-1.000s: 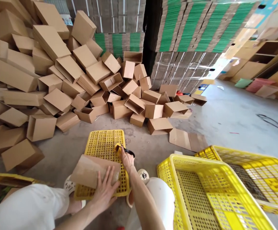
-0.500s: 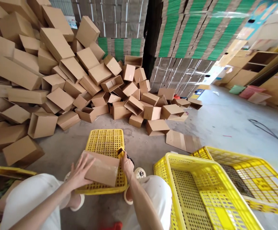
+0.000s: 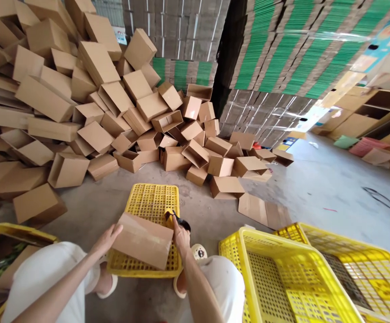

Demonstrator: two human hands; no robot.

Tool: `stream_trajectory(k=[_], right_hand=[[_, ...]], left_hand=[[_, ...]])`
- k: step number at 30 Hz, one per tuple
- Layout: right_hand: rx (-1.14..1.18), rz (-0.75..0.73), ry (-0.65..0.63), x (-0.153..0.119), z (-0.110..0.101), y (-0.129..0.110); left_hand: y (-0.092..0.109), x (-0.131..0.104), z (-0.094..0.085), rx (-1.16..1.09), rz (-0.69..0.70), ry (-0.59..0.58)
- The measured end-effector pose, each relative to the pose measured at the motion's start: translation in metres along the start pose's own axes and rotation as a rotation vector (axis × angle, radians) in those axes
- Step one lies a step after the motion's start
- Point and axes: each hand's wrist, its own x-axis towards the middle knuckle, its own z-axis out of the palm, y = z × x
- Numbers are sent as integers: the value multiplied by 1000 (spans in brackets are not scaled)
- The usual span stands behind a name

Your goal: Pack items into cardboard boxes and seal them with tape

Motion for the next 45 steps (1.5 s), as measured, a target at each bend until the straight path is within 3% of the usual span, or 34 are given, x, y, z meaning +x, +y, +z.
stream_trajectory(k=[3, 6, 8, 10, 13, 15, 17, 19, 21, 26, 28, 32, 36, 38, 41, 45], right_hand=[[16, -150, -3, 14, -2, 5], [22, -184, 30, 24, -9, 10], [14, -151, 90, 24, -14, 8], [11, -156, 230, 15, -16, -1], [30, -352, 473, -17, 0, -38], [21, -474, 493, -45, 24, -74], [20, -455, 497, -70, 49, -108], [27, -354, 506, -86, 66, -131], [35, -272, 509, -95, 71, -137], [0, -107, 551, -108, 62, -104], [-23, -71, 547, -113, 62, -94], [-21, -53, 486, -111, 63, -106], [22, -179, 357, -99, 61, -138], [29, -223, 323, -96, 58, -144], [17, -172, 341, -101, 50, -132], [-20, -30, 391, -114, 40, -99]], left_hand=[[-9, -1, -5, -6, 8, -31], [-13, -11, -1, 6, 0, -10], [-11, -23, 7, 54, 73, 104], [-3, -37, 20, 161, 277, 280], [15, -57, 42, 336, 637, 405], [26, -67, 53, 398, 758, 388], [34, -73, 60, 422, 798, 375], [36, -74, 60, 425, 807, 363], [33, -72, 53, 423, 781, 350], [7, -62, 21, 430, 492, 376], [0, -59, 13, 441, 435, 362], [13, -64, 25, 439, 464, 348], [43, -75, 54, 417, 616, 265], [48, -77, 59, 409, 643, 240], [38, -73, 47, 388, 629, 244], [12, -61, 21, 392, 498, 300]])
